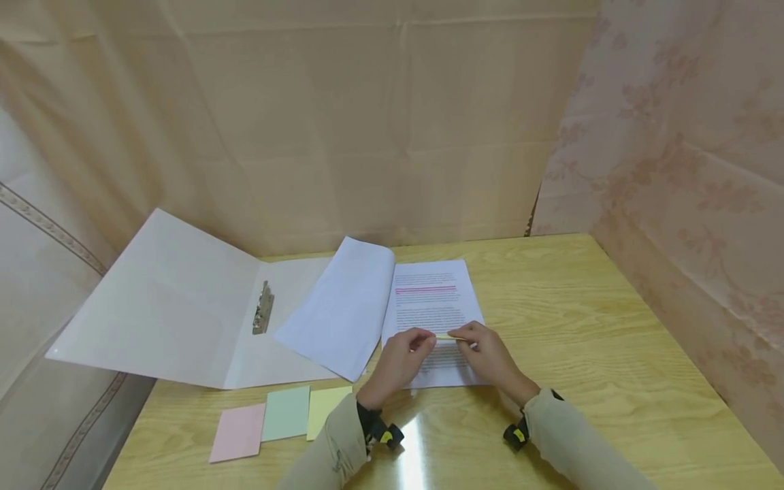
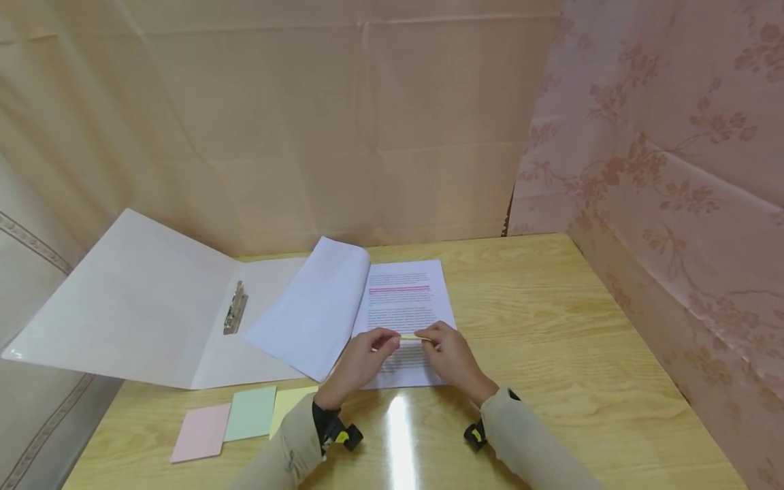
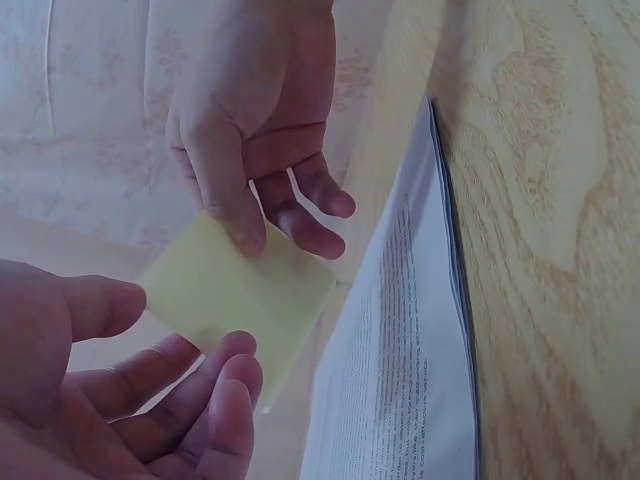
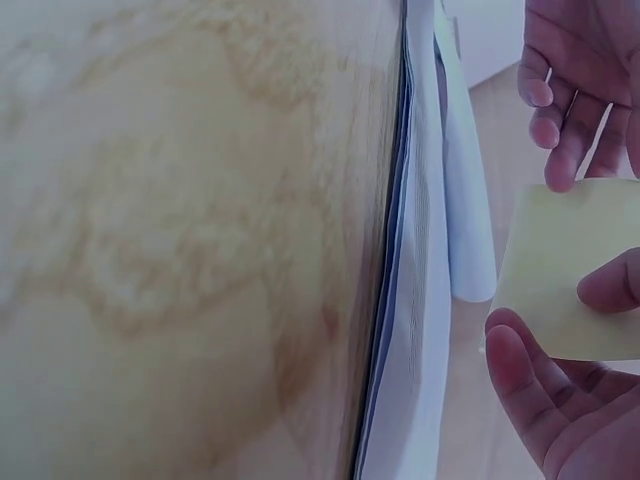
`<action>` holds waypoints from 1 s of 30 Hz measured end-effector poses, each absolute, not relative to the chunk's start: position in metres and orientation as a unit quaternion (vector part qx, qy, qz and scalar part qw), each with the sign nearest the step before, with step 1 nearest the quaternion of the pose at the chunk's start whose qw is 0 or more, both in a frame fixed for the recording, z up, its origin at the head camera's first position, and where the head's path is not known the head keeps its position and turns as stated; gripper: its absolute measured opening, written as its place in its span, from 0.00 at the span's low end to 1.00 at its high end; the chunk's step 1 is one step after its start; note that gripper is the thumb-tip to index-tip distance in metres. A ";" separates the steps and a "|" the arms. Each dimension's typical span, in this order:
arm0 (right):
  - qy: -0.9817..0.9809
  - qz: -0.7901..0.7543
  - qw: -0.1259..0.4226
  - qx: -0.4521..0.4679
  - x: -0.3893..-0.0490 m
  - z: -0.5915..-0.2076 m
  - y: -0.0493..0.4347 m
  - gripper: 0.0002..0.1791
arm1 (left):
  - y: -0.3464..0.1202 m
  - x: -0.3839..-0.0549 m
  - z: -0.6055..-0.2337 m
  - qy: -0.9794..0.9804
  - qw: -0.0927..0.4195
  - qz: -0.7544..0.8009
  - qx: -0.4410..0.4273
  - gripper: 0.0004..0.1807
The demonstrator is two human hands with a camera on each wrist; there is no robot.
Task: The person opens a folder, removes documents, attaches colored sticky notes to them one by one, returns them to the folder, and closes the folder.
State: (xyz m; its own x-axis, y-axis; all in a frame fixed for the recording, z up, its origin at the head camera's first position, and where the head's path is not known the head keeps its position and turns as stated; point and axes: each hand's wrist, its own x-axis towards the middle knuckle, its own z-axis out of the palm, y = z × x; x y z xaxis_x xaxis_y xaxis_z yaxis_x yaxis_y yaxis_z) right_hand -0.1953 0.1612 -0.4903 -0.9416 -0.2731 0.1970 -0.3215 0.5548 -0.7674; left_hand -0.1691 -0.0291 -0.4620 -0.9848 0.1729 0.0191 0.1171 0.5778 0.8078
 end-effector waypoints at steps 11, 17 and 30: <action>-0.868 0.455 0.006 0.201 -0.199 -0.492 0.166 0.12 | -0.030 -0.177 -0.464 0.889 0.027 0.453 0.058 0.19; -0.860 0.468 -0.006 0.202 -0.203 -0.489 0.167 0.16 | -0.031 -0.182 -0.464 0.888 0.028 0.455 0.049 0.15; -0.870 0.446 0.014 0.212 -0.216 -0.485 0.167 0.11 | -0.031 -0.194 -0.468 0.886 0.036 0.459 0.050 0.11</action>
